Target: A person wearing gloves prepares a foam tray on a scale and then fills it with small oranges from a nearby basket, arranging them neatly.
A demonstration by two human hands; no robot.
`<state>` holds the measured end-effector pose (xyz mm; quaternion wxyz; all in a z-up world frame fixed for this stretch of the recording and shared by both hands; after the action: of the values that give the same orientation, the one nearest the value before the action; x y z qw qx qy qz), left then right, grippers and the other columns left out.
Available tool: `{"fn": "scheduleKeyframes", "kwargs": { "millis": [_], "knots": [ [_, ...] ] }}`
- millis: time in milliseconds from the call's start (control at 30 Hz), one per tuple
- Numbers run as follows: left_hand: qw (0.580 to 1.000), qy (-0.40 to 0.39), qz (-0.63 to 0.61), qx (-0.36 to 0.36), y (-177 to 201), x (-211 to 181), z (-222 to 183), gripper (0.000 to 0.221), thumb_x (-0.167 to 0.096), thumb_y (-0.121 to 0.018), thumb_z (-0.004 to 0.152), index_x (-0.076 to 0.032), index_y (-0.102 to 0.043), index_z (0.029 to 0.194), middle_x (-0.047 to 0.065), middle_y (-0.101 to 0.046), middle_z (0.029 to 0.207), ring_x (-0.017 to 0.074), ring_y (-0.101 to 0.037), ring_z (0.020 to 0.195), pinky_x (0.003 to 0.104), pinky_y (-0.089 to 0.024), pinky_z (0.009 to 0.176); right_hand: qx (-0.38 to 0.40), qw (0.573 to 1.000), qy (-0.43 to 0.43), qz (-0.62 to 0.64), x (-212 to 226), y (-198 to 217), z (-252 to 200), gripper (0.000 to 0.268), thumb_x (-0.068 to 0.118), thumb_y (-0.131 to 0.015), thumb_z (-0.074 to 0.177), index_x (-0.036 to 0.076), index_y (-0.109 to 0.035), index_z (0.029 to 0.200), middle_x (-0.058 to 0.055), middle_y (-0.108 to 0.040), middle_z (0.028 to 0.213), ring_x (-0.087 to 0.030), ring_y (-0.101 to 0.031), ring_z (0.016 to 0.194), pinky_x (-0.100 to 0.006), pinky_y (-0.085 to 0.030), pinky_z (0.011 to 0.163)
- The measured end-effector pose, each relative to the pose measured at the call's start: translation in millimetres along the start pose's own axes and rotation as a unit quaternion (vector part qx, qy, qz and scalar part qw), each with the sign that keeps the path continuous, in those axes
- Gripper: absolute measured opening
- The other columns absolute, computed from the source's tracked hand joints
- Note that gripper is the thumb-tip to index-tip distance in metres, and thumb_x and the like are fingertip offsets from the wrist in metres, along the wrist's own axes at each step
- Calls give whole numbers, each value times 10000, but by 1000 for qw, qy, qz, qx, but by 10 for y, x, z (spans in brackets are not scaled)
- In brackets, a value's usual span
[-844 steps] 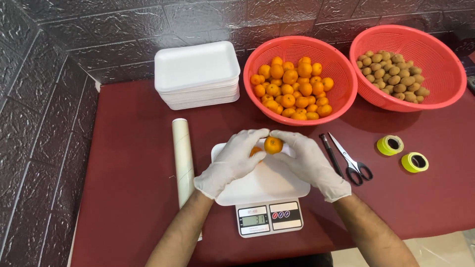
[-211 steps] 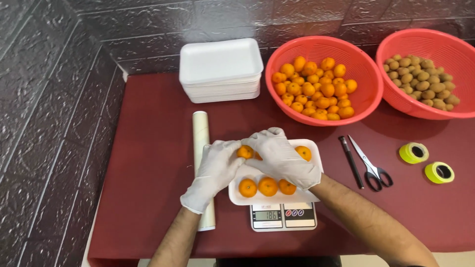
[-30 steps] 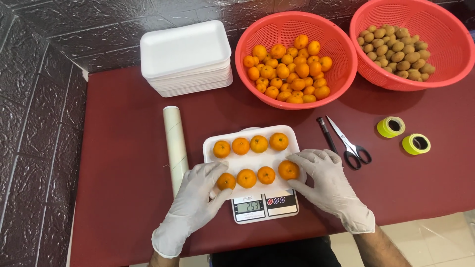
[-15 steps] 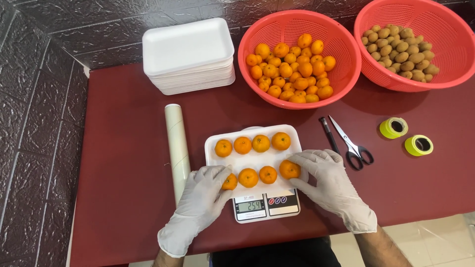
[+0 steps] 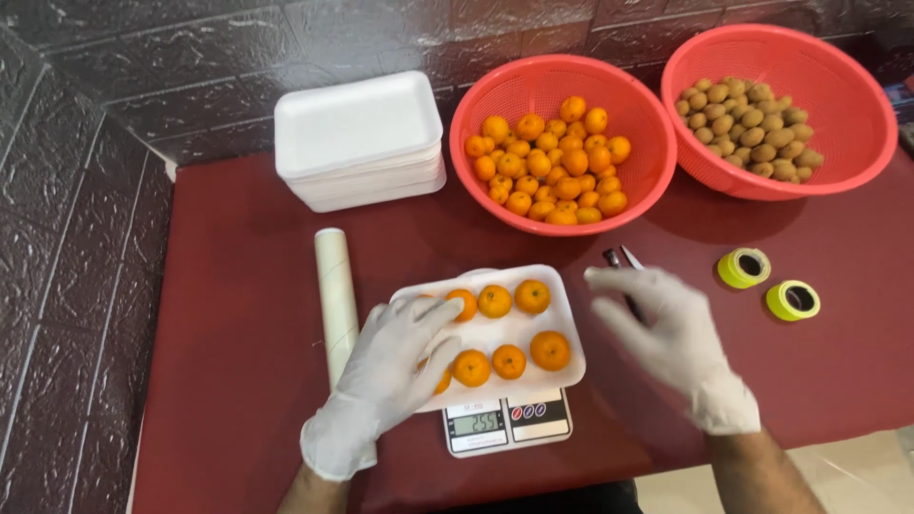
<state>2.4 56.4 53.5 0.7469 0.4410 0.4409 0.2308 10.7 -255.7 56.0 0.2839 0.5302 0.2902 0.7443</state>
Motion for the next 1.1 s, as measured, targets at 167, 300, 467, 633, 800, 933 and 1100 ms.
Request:
{"fn": "scheduleKeyframes", "kwargs": {
  "millis": [167,300,467,633,800,933,1100],
  "knots": [
    [993,-94,3,-65,-223,197,726,184,-273,-614,975,-230,-723,1117,19,-704,959,301,-679,972,453,-536,816,-132,991,20,-6,-439,118,749,202,186,-822,911,225,-796,1108,10,-776,1026,-205,-728,1019,-370,-547,961],
    [996,-65,39,-44,-509,407,1538,187,-341,-587,989,-245,-729,1065,45,-723,934,342,-684,945,506,-536,829,-81,992,34,-88,-796,-107,1498,276,229,-804,862,233,-774,1137,-7,-770,999,-228,-728,985,-441,-561,906],
    [989,54,132,48,-848,782,2331,201,-407,-568,942,-272,-715,965,-28,-704,964,272,-689,1006,444,-534,869,135,960,-56,-239,-704,-496,2109,277,368,-711,873,319,-784,1135,5,-800,1077,-323,-729,1078,-502,-573,949],
    [976,81,156,128,-1075,955,2621,209,-352,-548,949,-273,-735,999,-19,-671,1069,252,-619,1124,411,-479,962,200,917,71,-337,-615,-890,2306,200,313,-715,843,252,-791,1017,-20,-751,988,-287,-701,1027,-437,-589,895],
    [967,80,182,160,-1145,1023,2678,224,-330,-568,918,-239,-761,986,19,-675,1094,271,-597,1143,415,-459,968,197,914,54,-350,-1176,-1489,2519,312,268,-797,766,137,-712,1035,-58,-646,933,-306,-669,981,-450,-593,823],
    [955,86,190,213,-1042,885,2668,271,-275,-534,905,-188,-769,1010,70,-720,1122,307,-633,1151,452,-450,987,171,902,103,-383,-1221,-1557,2519,373,217,-832,706,119,-628,1003,-88,-625,898,-328,-661,931,-443,-547,773],
    [947,97,193,238,-1012,830,2669,334,-238,-493,908,-154,-778,1061,91,-733,1179,315,-644,1189,449,-457,998,182,935,24,-302,-1140,-1480,2506,448,245,-828,733,67,-590,1068,-149,-608,979,-392,-659,996,-486,-578,776]
  ]
}}
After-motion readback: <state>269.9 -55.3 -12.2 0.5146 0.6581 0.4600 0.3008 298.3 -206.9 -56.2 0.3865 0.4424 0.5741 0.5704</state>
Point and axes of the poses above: each hand's wrist, its own z-axis towards the middle knuckle, its own y-axis out of the back of the hand, x = y × z, the point moved 1 cm from there along z, towards the middle knuckle
